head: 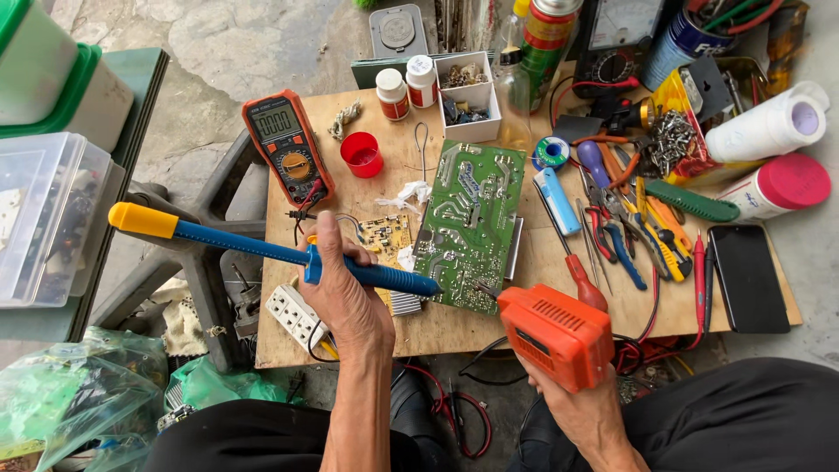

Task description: The person uses a heat gun and a blue desoldering pump to work on a green circuit board placed on a cluttered workbench. They repeatedly apply heat to specific areas and use the pump to remove components or solder. The person also flips the board over to inspect the other side.

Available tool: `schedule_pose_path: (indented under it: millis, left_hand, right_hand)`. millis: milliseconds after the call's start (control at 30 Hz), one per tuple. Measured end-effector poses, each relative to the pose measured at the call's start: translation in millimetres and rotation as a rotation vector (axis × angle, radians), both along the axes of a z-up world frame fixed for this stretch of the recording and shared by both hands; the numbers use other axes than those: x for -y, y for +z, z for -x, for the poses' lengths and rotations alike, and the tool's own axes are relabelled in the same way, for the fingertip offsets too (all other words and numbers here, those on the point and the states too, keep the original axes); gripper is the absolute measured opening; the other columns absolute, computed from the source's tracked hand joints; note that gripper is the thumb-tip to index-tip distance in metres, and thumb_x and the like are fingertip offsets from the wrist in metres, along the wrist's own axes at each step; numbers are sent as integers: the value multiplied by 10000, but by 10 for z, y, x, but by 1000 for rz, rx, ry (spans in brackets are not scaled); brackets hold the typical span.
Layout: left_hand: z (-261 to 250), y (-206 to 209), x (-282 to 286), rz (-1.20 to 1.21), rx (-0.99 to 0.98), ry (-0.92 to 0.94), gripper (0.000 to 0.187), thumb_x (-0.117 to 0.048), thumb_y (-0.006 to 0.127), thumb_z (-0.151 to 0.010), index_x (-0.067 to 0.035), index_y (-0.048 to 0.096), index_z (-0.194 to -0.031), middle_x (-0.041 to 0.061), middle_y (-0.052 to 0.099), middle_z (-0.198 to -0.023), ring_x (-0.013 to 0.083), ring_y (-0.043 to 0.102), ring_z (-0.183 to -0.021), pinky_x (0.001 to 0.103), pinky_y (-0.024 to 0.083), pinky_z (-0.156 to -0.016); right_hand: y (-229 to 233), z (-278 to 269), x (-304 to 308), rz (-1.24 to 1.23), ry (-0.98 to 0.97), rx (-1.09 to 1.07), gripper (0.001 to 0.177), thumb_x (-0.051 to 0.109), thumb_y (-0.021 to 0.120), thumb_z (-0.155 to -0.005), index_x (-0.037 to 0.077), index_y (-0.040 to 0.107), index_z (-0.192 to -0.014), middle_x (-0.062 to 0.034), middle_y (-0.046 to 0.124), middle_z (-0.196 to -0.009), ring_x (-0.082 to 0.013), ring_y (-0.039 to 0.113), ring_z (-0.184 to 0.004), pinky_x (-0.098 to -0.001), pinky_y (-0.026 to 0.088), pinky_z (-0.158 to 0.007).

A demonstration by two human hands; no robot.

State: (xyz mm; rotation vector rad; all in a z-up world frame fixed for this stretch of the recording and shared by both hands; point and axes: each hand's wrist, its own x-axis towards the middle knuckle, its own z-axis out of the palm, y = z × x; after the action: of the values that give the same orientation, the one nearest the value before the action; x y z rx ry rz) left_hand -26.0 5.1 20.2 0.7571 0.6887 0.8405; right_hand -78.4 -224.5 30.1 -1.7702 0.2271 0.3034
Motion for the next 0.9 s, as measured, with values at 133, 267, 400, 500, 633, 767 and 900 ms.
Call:
schedule_pose_path:
  millis: [133, 267, 400, 500, 633, 767, 900]
  left_hand:
    - [-12, -45, 58, 3, -25, -30, 230, -194, 855, -949, -136, 636, -988, -17, 485, -674, 85, 488, -565, 246, 448, -569]
    - [-1, -64, 77, -8, -37, -46, 230, -196, 848, -949, -132, 635, -1008, -3, 498, -663, 97, 523, -568, 258, 488, -584]
    - [-4, -61, 73, -2, -50, -45, 225, -192, 844, -954, -147, 631, -1010, -17, 520, -779, 97, 529, -581, 258, 487, -579]
    - [-32, -124, 48, -11, -50, -27, 218, -189, 845, -954, -136, 641, -1007, -10, 511, -681, 97, 539, -570, 251, 495, -585]
    - [-33, -135, 21, 2, -46, -27, 231, -185, 836, -964, -130, 620, -1023, -3, 555, -786, 100, 531, -594, 256, 503, -591]
    - [-40, -103, 20, 17, -43, -28, 231, -172, 838, -961, -154, 609, -989, -19, 528, -752, 88, 512, -588, 251, 492, -592]
    - [-64, -102, 23, 26, -41, -17, 240, -156, 830, -957, -165, 591, -968, -24, 502, -742, 80, 489, -572, 246, 474, -580]
  right_hand:
    - [-2069, 237, 863, 1013, 468, 997, 840, 109, 917, -832, 384, 613, -1564, -23, 579, -1550, -317, 686, -1272, -556, 714, -980]
    - [-2211, 248, 910, 832, 521, 790, 743, 102, 838, -900, 374, 610, -1553, 19, 706, -1223, -217, 761, -931, -520, 688, -901]
    - [-1917, 212, 731, 507, 349, 383, 396, 213, 842, -885, 359, 819, -1252, 107, 807, -812, -106, 807, -673, -327, 675, -741]
    - [-1328, 141, 450, 312, 58, -85, 192, 326, 926, -820, 152, 872, -883, -20, 853, -657, -192, 849, -628, -369, 665, -745]
    - [-1277, 129, 408, 303, 32, -126, 205, 318, 931, -805, 137, 878, -883, -31, 870, -676, -202, 873, -655, -368, 664, -756]
    - [-1311, 118, 409, 304, 23, -151, 222, 317, 932, -812, 136, 897, -936, -48, 869, -689, -214, 857, -657, -386, 671, -758]
    - [-1252, 112, 384, 315, 29, -137, 187, 310, 910, -821, 136, 889, -886, -31, 864, -679, -201, 839, -643, -374, 660, -755]
